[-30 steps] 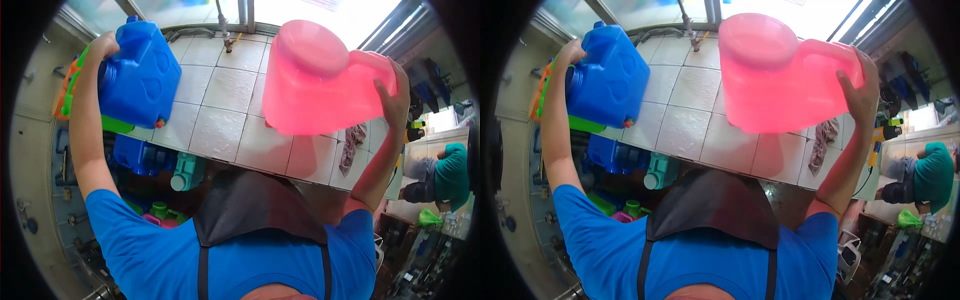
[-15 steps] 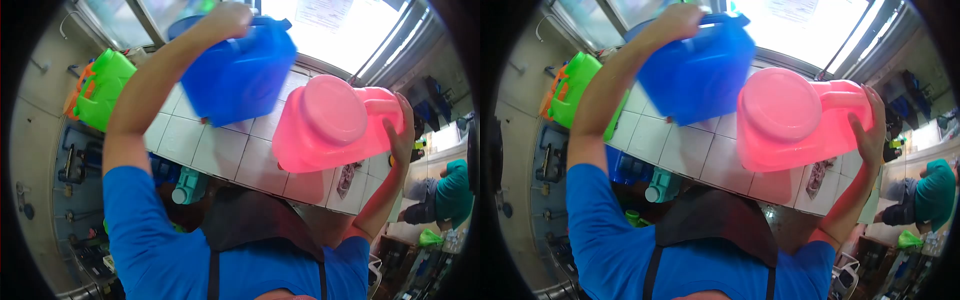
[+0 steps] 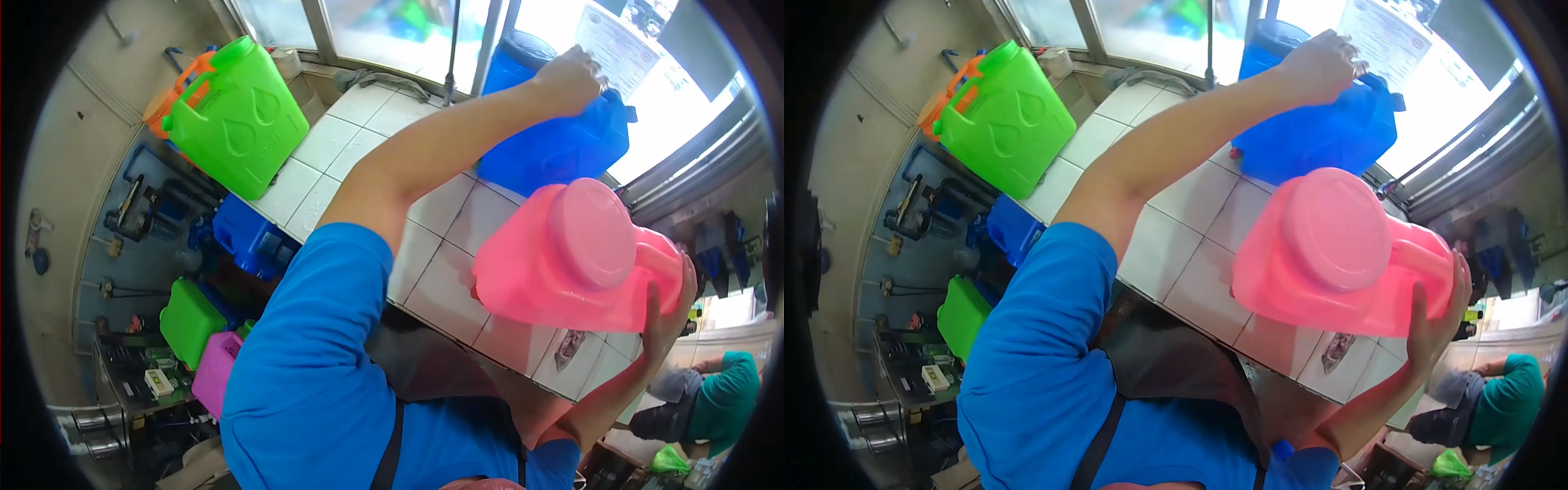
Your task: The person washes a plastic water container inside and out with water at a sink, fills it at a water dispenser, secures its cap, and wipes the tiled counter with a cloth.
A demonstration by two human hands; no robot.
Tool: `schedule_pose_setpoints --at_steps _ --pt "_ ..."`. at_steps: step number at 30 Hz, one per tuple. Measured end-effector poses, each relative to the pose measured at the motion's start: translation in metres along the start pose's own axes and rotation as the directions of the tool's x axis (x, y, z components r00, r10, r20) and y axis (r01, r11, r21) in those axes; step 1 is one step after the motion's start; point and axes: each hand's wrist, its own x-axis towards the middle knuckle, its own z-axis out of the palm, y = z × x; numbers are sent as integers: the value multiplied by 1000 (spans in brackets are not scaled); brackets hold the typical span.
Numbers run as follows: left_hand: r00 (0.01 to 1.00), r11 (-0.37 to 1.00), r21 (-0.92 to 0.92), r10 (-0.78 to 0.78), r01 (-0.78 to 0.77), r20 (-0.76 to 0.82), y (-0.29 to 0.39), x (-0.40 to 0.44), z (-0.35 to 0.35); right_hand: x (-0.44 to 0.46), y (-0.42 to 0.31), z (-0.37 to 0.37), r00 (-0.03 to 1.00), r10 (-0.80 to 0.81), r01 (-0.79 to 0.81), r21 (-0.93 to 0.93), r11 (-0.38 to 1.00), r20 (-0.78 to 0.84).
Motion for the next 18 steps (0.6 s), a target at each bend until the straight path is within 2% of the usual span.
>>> schedule_pose_setpoints --at_steps 1,3,5,6,7,8,9,10,12,13,15,16,18 --pt "998 992 -122 17 -24 -63 -1 -19 -20 -1 -7 -1 1000 0 0 -12 1000 6" --pt "972 892 -439 -189 109 -142 4 -74 -47 -2 -20 0 999 -29 29 -11 1000 17" --pt "898 680 -635 -438 366 47 16 -143 -67 -5 -32 9 1000 -12 11 -21 1000 -7" --pt "874 649 -596 -429 473 228 17 -188 -59 -4 -41 16 999 19 -20 -40 999 -27" --pt "818 670 -478 -396 568 418 21 -232 -53 -3 -59 23 997 60 -61 -14 998 -55" --pt "666 644 -389 -258 659 700 18 -279 -49 -1 -76 32 997 55 -56 -16 998 -50" --pt "637 473 -497 -196 728 746 25 -342 -29 1 -93 42 996 58 -59 -26 998 -68" --pt "562 476 -499 11 724 827 27 -384 -28 5 -110 52 994 59 -63 -36 997 -89" --pt "462 368 -453 67 812 884 26 -420 -69 16 -146 81 992 43 -47 -28 999 -116" --pt "466 359 -457 67 814 882 26 -432 -77 24 -168 96 992 51 -49 24 999 -115" --pt "470 38 -468 -69 883 880 17 -455 -83 42 -204 126 991 52 -40 98 994 -127" --pt "478 35 -477 -67 878 876 9 -473 -75 52 -221 141 990 48 -37 88 995 -130" --pt "610 149 -598 -319 788 725 -5 -512 -56 70 -255 166 983 -49 62 68 996 -178"
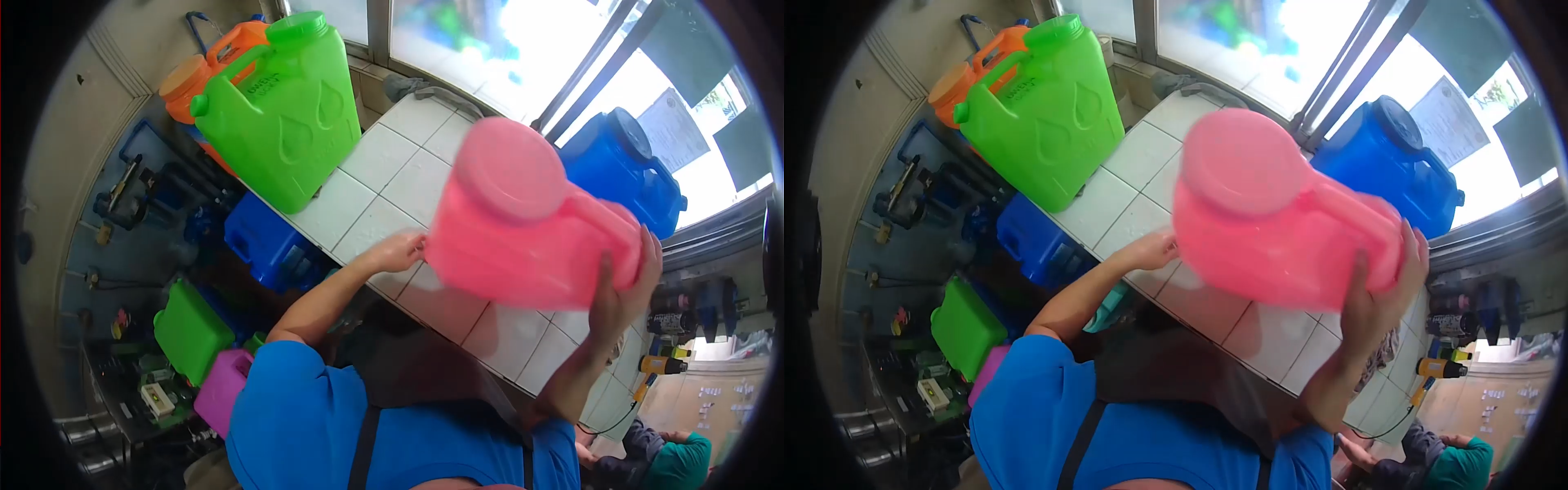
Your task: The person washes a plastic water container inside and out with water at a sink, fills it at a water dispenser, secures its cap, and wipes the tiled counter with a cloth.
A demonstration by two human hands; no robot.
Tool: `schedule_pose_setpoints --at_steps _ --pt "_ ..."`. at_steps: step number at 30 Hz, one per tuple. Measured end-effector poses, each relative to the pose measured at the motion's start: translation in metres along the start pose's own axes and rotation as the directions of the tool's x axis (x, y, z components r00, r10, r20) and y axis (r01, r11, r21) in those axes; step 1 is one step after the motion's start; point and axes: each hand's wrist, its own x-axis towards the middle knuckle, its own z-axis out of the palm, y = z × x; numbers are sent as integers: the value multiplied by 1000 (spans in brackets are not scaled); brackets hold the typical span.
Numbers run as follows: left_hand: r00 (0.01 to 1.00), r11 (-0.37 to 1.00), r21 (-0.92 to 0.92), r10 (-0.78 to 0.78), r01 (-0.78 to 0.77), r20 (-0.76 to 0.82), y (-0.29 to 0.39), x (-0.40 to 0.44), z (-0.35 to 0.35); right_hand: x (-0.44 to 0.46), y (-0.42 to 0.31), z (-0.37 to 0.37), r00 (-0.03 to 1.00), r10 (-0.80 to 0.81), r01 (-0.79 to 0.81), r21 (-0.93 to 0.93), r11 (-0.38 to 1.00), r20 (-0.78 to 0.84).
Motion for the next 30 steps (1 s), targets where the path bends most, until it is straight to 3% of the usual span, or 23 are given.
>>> schedule_pose_setpoints --at_steps 1,2,4,5,6,8,10,11,13,15,18,19,20,22,24,25,27,29,30 --pt "992 994 -17 107 -106 65 8 1 -26 7 -16 16 1000 1 -1 -12 1000 0" --pt "991 993 -25 113 -112 71 3 0 -42 14 -31 31 999 -46 46 -6 999 -23" --pt "980 969 239 -104 62 170 -5 -2 -67 28 -58 58 995 -89 89 -11 996 -42" --pt "962 980 91 -190 175 195 -5 0 -79 35 -70 71 992 -106 106 -1 994 -76" --pt "962 982 87 -181 167 203 -6 5 -89 44 -80 82 986 -123 125 9 992 -112" --pt "980 984 -176 -46 12 -192 -12 20 -109 61 -99 101 980 -113 121 46 992 -162" --pt "968 975 -223 -39 -18 -247 -33 46 -133 81 -111 113 973 -102 121 82 989 -205" --pt "971 974 -226 -32 -23 -238 -37 58 -146 93 -116 116 947 -190 211 55 976 -258" --pt "919 997 -39 48 -68 -392 -41 80 -170 118 -124 125 909 -277 295 12 955 -310" --pt "895 996 -30 65 -87 -442 -43 103 -188 142 -131 133 847 -343 409 86 908 -405" --pt "876 998 -46 11 -38 -481 -45 138 -211 173 -143 137 769 -456 512 3 859 -448" --pt "814 995 -22 65 -94 -577 -46 149 -214 181 -142 142 757 -453 538 55 841 -470" --pt "741 989 7 115 -147 -662 -47 162 -218 183 -141 143 759 -447 527 42 849 -473" --pt "751 992 57 124 -115 -648 -71 190 -227 186 -154 143 780 -411 473 14 881 -472" --pt "595 919 110 333 -379 -731 -72 204 -229 191 -157 146 802 -389 440 7 898 -452" --pt "609 915 109 343 -388 -715 -78 210 -232 197 -156 148 798 -407 480 61 875 -445" --pt "779 772 -411 168 -485 -604 -99 215 -240 205 -154 151 799 -409 498 103 861 -441" --pt "925 431 -825 64 -365 -376 -120 219 -245 210 -154 155 771 -451 553 122 824 -450" --pt "970 213 -947 54 -242 -235 -123 224 -244 212 -154 160 776 -440 537 110 836 -452"
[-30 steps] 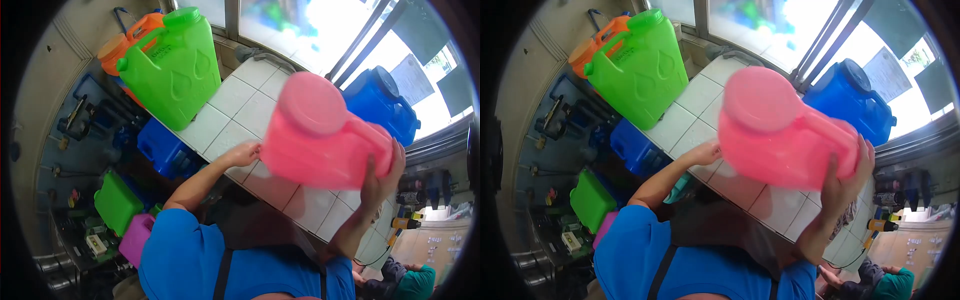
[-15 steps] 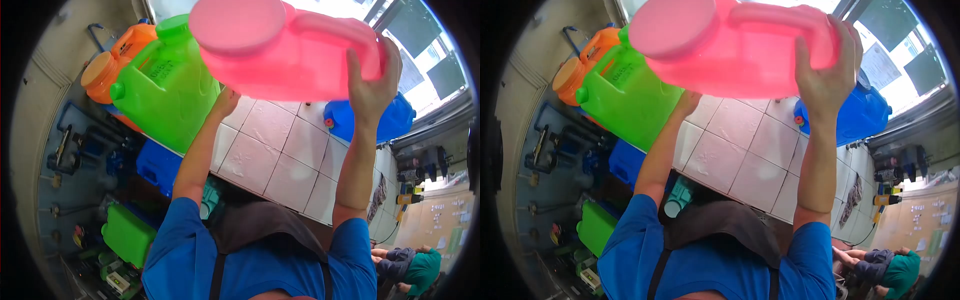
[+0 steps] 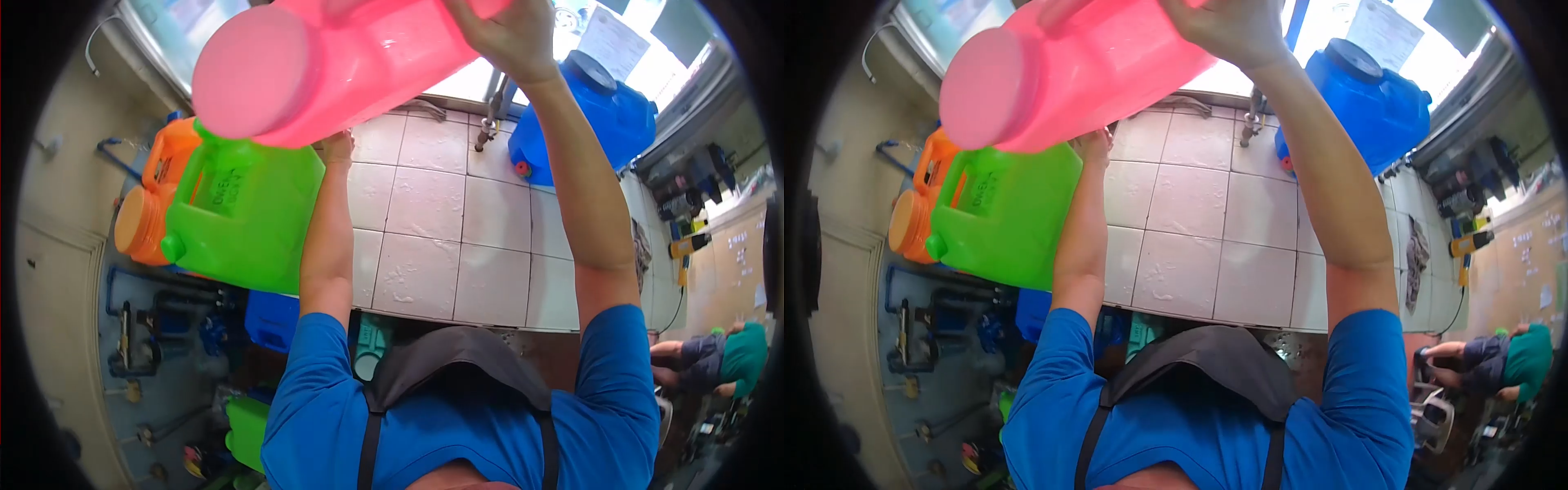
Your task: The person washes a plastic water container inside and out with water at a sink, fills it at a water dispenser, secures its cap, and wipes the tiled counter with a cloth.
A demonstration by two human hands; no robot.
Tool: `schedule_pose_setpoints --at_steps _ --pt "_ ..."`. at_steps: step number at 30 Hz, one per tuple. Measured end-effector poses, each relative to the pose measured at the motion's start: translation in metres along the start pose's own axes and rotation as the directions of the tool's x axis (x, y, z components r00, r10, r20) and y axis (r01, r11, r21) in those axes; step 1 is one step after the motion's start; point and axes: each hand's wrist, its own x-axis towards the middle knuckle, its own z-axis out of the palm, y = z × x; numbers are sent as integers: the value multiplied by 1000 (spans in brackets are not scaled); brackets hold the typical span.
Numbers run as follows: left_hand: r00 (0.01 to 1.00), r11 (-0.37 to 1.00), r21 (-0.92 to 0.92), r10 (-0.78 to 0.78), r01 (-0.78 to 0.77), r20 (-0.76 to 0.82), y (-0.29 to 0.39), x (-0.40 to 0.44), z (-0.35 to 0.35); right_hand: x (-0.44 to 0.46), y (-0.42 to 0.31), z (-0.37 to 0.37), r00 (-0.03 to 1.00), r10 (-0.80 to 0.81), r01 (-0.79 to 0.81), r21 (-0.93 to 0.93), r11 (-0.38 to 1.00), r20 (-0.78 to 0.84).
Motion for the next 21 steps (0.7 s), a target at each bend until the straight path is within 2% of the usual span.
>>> schedule_pose_setpoints --at_steps 1,2,3,4,6,7,8,9,10,11,12,14,18,20,21 --pt "1000 1000 3 -20 20 12 3 4 22 0 3 6 999 -35 36 45 998 -19" --pt "951 984 106 -108 144 -290 14 6 64 0 3 10 997 -70 73 90 993 -39" --pt "807 941 172 -145 291 -573 16 7 87 1 2 10 996 -87 87 70 994 -4" --pt "808 933 177 -162 312 -567 14 9 85 1 1 14 998 -70 70 51 996 -4" --pt "775 897 -104 -425 429 -468 23 19 77 4 5 23 996 -92 93 138 986 -19" --pt "797 895 -144 -442 423 -412 22 22 69 18 -17 12 997 -78 80 118 990 -21" --pt "792 887 -137 -457 441 -406 22 27 61 32 -39 -2 955 137 -124 -65 990 263" --pt "793 887 -144 -459 440 -400 22 26 61 41 -54 -8 793 378 -265 -288 920 477" --pt "795 886 -151 -460 438 -395 22 25 61 32 -38 6 789 394 -274 -303 913 472" --pt "807 885 -165 -465 435 -365 24 24 62 15 -7 27 966 66 -72 16 997 249" --pt "802 879 -162 -476 449 -361 25 24 61 5 12 40 973 -214 229 255 939 -85" --pt "811 852 -251 -517 459 -275 31 27 53 4 19 45 971 -220 237 244 940 -95" --pt "748 812 -294 -580 504 -321 37 32 42 2 25 48 965 -235 257 254 932 -114" --pt "778 785 -346 -596 514 -199 37 33 41 2 29 50 963 -238 263 259 929 -127" --pt "774 783 -344 -601 519 -199 37 34 39 2 29 51 960 -242 272 267 924 -139"
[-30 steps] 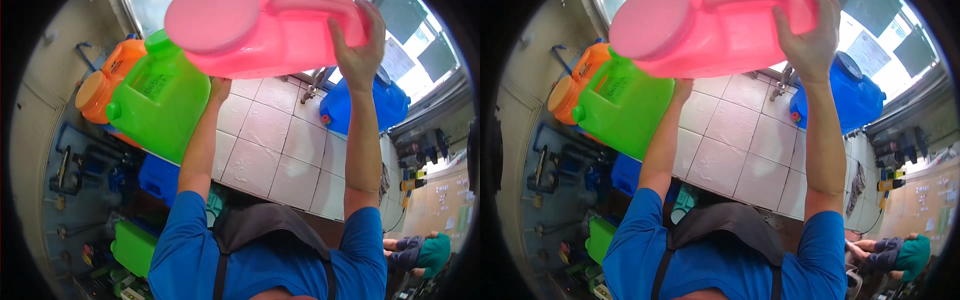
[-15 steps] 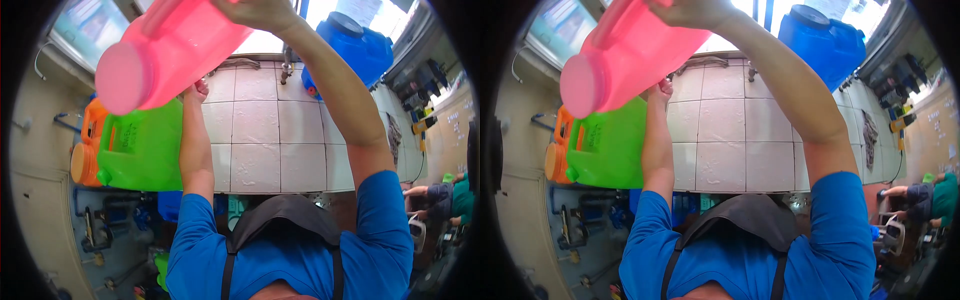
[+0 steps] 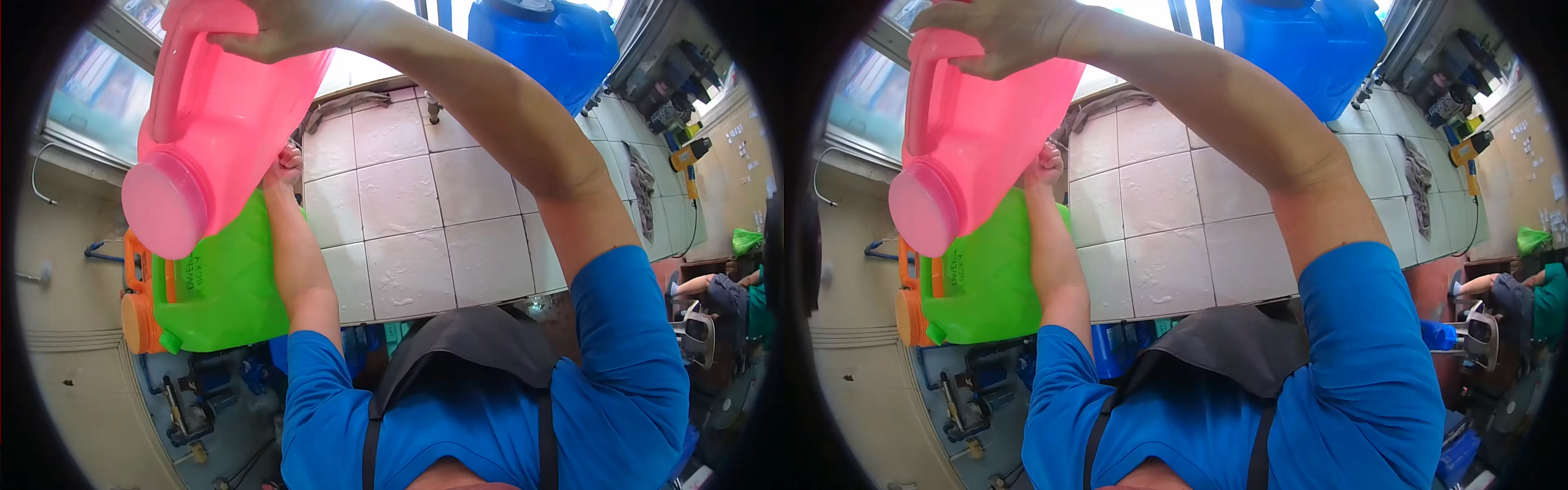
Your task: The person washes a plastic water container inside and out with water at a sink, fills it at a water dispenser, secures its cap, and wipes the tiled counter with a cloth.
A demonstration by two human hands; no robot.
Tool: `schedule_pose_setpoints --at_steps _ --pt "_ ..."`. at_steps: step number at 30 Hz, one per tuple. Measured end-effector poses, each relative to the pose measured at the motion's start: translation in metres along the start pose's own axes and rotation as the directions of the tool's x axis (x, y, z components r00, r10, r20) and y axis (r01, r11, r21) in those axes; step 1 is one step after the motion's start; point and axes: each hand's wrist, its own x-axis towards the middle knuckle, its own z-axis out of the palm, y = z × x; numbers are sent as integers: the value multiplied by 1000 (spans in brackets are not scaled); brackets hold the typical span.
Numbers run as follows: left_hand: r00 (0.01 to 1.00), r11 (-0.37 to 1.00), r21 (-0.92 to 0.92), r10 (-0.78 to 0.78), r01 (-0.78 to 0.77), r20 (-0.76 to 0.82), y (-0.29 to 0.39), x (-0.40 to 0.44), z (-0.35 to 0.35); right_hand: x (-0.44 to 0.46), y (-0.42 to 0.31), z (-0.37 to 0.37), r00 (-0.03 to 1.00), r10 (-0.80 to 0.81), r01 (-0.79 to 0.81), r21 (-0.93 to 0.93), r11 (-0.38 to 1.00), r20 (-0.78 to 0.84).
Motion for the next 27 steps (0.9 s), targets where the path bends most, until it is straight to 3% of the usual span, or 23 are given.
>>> schedule_pose_setpoints --at_steps 3,5,8,12,14,15,20,24,27 --pt "998 998 -22 -52 52 28 -1 5 -3 1 5 1 999 35 -35 0 999 8" --pt "965 966 259 85 -19 -247 -4 9 0 5 12 3 991 118 -117 -21 993 70" --pt "963 930 365 141 -49 -230 -17 3 13 11 24 9 952 270 -263 -66 962 145" --pt "979 950 310 89 -29 -183 -16 0 3 21 30 15 863 437 -403 -178 898 253" --pt "993 966 247 -48 74 -110 -11 7 -11 21 27 17 848 454 -424 -163 891 273" --pt "993 967 245 -46 71 -109 -12 7 -10 21 27 18 832 475 -447 -160 880 288" --pt "982 979 96 -172 180 -81 -17 10 -15 11 22 29 878 403 -365 -185 912 258" --pt "976 977 85 -182 193 -120 -19 11 -15 15 8 17 827 464 -412 -221 884 317" --pt "970 975 107 -173 193 -171 -20 11 -13 12 5 15 851 442 -412 -162 897 284"
